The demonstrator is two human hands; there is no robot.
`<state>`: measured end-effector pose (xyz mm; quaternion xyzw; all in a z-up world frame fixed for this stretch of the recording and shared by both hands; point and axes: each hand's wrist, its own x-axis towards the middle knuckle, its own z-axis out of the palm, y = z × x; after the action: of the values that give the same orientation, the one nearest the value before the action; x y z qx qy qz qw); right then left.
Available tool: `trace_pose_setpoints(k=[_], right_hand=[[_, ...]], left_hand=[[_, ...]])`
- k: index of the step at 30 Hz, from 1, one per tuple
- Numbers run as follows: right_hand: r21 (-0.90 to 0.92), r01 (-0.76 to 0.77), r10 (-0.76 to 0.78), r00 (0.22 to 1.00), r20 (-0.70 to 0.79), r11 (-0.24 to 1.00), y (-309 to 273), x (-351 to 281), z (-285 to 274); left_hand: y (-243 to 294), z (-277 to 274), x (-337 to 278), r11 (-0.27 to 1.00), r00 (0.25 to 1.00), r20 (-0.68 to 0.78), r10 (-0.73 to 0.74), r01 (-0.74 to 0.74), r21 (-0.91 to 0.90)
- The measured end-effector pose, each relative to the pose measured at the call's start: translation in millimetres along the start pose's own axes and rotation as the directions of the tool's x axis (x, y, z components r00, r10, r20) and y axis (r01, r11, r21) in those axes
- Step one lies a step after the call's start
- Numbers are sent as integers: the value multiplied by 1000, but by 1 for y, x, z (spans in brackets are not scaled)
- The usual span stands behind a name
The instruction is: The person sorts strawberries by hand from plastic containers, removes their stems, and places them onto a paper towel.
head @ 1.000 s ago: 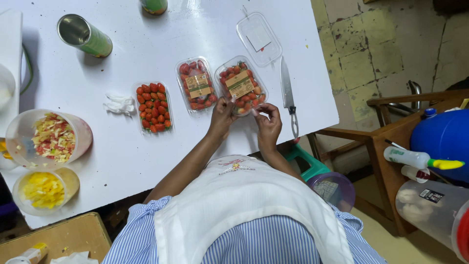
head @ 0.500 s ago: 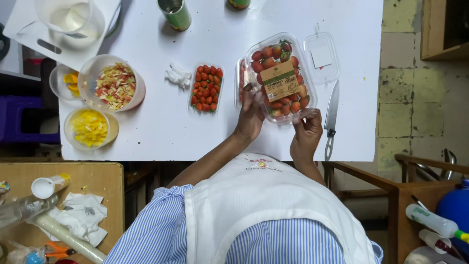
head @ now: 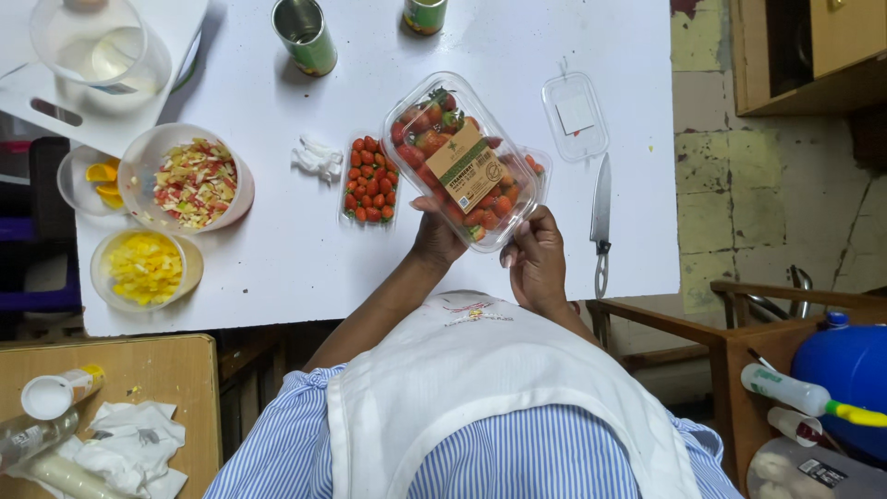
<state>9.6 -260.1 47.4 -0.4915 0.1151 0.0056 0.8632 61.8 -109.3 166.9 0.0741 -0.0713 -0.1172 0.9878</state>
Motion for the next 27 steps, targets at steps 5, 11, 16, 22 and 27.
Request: trace_pose_setpoints(k=[5,11,16,22,27], right_hand=[[-106,-85,95,991,90,991,-32,-12,38],[-234,-58,76,995,66,970,-74,-9,24],[-136,246,-249,969,0,960,-118,39,13],[-499,609,-679,732,57,616,-156,132,6],[-756,357,-615,785,-74,548,-125,183,-38]], left_hand=[[5,-64,8,981,1000,7,28,-29,192],[-2,-205,-14,963,995,-58,-80,92,252],[18,-85,-26,946,950,-28,-310,312,93],[3,-158,-52,609,572,359,-737,793,-15],[9,-149,-55,623,585,321,-744,782,18]])
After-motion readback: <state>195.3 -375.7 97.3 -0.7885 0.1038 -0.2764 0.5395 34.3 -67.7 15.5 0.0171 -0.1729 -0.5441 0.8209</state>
